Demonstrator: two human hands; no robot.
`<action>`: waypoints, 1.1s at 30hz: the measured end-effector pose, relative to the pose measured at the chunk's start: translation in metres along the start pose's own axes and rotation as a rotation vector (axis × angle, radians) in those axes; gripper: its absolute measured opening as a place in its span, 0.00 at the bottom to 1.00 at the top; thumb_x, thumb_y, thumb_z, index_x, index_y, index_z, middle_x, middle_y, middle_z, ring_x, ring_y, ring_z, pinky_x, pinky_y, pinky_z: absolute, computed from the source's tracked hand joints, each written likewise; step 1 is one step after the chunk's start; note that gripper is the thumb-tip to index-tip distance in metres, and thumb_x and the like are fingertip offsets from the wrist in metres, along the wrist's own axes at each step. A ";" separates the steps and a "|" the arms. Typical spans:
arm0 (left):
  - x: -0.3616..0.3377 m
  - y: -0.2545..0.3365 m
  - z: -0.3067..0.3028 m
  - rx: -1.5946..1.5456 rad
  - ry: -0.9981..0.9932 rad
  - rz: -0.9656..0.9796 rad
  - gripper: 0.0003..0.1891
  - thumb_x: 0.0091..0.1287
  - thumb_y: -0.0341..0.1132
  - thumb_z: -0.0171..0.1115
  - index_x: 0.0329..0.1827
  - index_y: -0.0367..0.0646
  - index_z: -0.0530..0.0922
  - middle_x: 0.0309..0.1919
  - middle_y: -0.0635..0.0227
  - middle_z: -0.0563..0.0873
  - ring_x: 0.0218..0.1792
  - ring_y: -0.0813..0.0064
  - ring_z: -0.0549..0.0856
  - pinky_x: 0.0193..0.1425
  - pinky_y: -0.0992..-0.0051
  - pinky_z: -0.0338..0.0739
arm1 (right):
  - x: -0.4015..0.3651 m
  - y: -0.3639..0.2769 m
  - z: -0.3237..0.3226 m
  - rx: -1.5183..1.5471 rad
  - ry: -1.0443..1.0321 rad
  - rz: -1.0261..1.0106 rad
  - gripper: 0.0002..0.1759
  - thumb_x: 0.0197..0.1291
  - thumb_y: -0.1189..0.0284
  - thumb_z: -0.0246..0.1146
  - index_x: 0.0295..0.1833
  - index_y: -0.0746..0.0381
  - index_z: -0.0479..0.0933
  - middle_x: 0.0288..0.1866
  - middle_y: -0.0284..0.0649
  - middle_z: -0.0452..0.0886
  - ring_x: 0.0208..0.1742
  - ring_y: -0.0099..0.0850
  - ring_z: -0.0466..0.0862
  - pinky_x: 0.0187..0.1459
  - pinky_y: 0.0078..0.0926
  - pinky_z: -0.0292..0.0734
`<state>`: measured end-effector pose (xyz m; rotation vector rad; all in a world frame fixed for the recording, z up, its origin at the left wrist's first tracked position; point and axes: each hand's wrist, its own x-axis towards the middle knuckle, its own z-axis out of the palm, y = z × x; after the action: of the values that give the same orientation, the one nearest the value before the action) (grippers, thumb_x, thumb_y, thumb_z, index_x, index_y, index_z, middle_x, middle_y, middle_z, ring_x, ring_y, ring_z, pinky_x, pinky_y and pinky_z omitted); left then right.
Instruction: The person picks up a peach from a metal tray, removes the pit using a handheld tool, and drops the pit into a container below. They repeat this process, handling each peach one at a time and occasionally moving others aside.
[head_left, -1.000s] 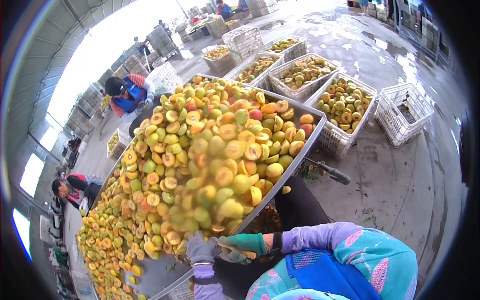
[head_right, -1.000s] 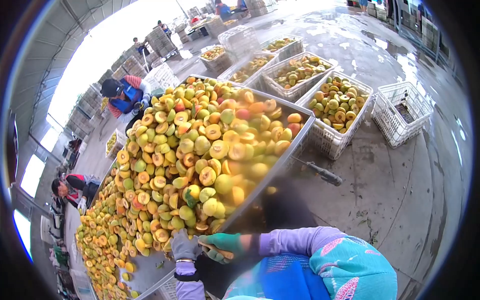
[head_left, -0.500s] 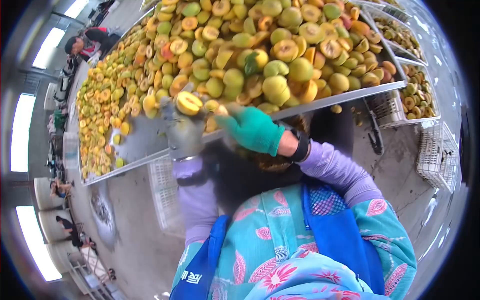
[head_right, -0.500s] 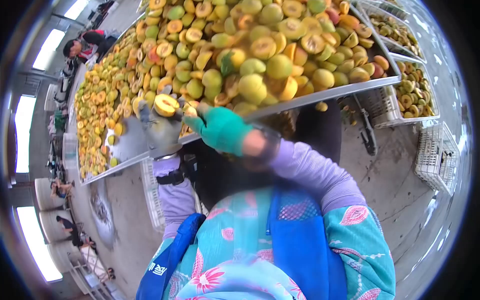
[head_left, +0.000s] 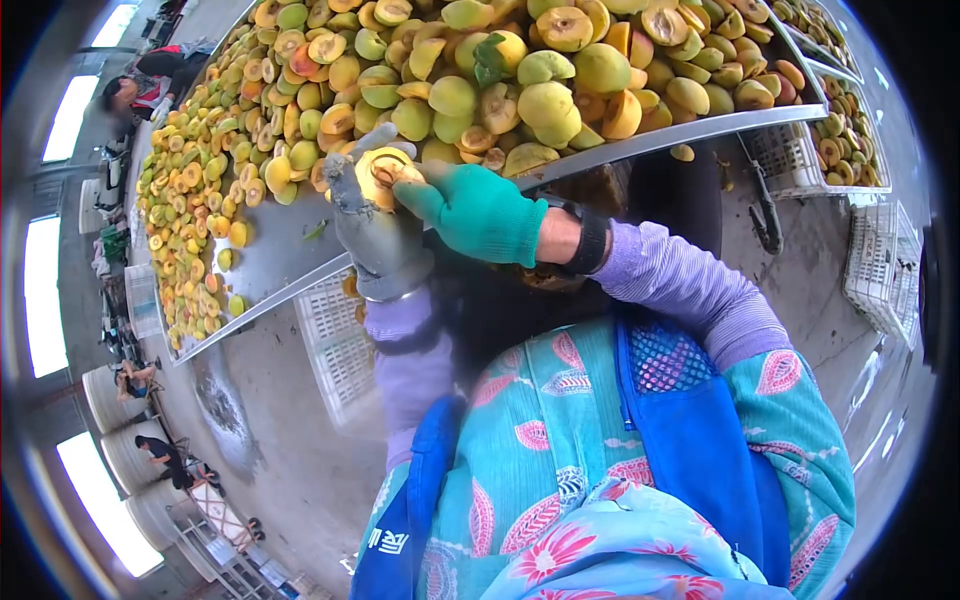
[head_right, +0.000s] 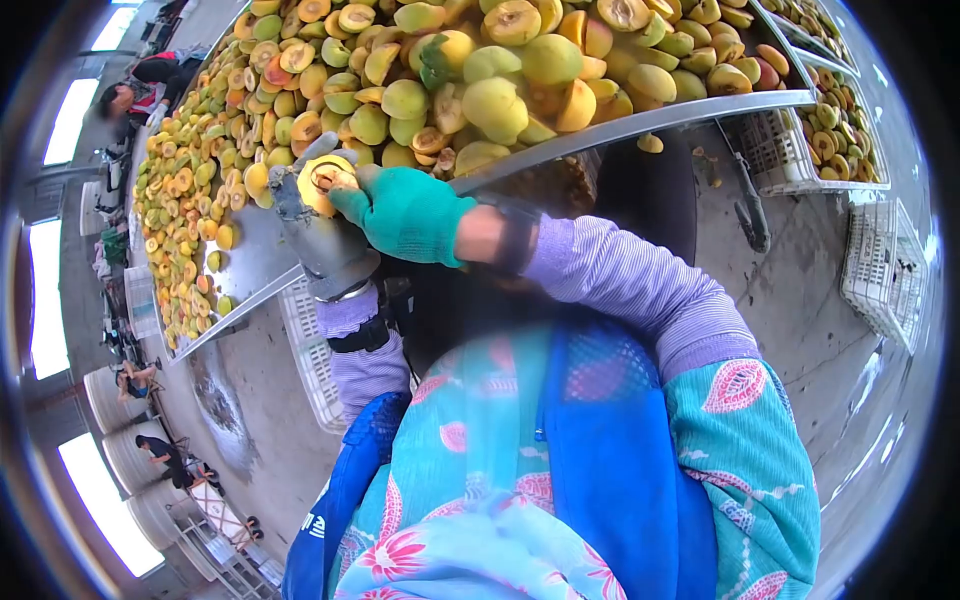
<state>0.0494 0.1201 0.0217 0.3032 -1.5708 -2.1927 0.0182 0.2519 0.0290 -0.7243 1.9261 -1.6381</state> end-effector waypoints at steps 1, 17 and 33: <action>0.000 -0.002 0.003 -0.029 0.041 -0.003 0.33 0.74 0.58 0.43 0.53 0.31 0.75 0.39 0.59 0.82 0.40 0.71 0.80 0.46 0.75 0.76 | 0.000 0.001 0.000 -0.018 0.008 -0.010 0.26 0.70 0.52 0.48 0.46 0.67 0.75 0.36 0.59 0.81 0.41 0.57 0.81 0.43 0.49 0.74; -0.010 -0.023 0.016 0.242 0.004 0.285 0.11 0.71 0.33 0.55 0.47 0.33 0.78 0.42 0.55 0.84 0.34 0.69 0.85 0.39 0.74 0.81 | -0.016 0.024 0.016 0.719 -0.042 0.251 0.25 0.69 0.51 0.48 0.44 0.64 0.74 0.23 0.39 0.75 0.14 0.32 0.73 0.13 0.29 0.67; 0.021 0.003 0.039 0.456 0.007 -0.115 0.19 0.73 0.44 0.53 0.41 0.32 0.81 0.28 0.62 0.85 0.25 0.75 0.84 0.27 0.77 0.79 | -0.011 0.004 -0.004 0.598 -0.052 0.346 0.28 0.71 0.48 0.44 0.33 0.62 0.72 0.18 0.35 0.72 0.11 0.26 0.68 0.10 0.26 0.62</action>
<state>0.0155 0.1426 0.0395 0.5463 -2.0863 -1.8839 0.0226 0.2628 0.0261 -0.1779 1.3150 -1.8028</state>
